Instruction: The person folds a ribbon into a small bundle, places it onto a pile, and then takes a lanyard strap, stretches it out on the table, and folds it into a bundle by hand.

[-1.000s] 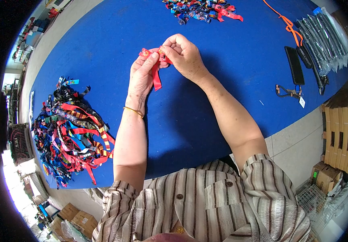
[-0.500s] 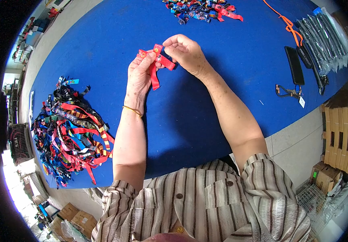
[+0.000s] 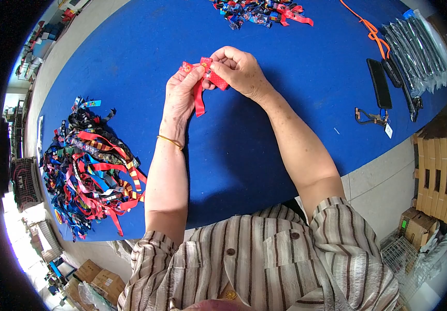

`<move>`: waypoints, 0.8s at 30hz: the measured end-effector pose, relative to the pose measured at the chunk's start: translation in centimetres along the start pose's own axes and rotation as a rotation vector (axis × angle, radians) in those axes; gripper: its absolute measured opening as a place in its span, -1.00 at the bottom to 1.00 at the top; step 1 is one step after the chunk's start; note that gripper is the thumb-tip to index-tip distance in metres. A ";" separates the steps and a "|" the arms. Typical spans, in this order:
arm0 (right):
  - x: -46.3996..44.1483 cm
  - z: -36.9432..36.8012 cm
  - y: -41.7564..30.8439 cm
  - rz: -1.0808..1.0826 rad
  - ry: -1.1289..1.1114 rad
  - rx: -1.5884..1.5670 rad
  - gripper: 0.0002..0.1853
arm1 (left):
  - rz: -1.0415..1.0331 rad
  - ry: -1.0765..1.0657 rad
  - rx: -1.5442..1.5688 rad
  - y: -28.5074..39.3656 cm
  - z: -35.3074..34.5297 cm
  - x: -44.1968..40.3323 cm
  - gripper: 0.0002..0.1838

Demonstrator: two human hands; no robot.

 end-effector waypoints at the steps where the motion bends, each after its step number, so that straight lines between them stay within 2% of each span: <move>1: 0.0 0.0 -0.2 0.005 -0.001 0.012 -0.83 | 0.001 0.002 -0.004 0.0 -0.1 0.0 -0.77; 10: -0.1 -0.1 0.0 0.044 0.044 0.011 -0.88 | 0.011 -0.019 -0.030 0.1 -0.3 0.1 -0.76; 16: -0.2 0.2 -0.3 0.153 0.179 0.034 -0.88 | 0.026 -0.016 -0.040 -0.2 0.0 -0.1 -0.76; 19: -0.1 0.2 -0.8 0.049 0.133 -0.002 -0.85 | 0.018 -0.002 -0.030 -0.1 -0.1 0.0 -0.76; 22: -0.5 0.4 -0.3 0.145 0.117 -0.098 -0.82 | 0.010 0.000 -0.032 -0.2 0.2 -0.2 -0.75; 24: -0.3 0.0 -0.5 0.112 0.098 -0.170 -0.81 | 0.006 0.000 -0.044 -0.4 0.4 -0.2 -0.74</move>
Point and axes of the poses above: each hand's wrist, its own x-axis away from the middle knuckle, its own z-axis out of the back of the hand, y = z × x, the point moved 3 cm from there along -x, towards the middle knuckle, and after that the axes turned 2 degrees about x, right-handed, at the moved point
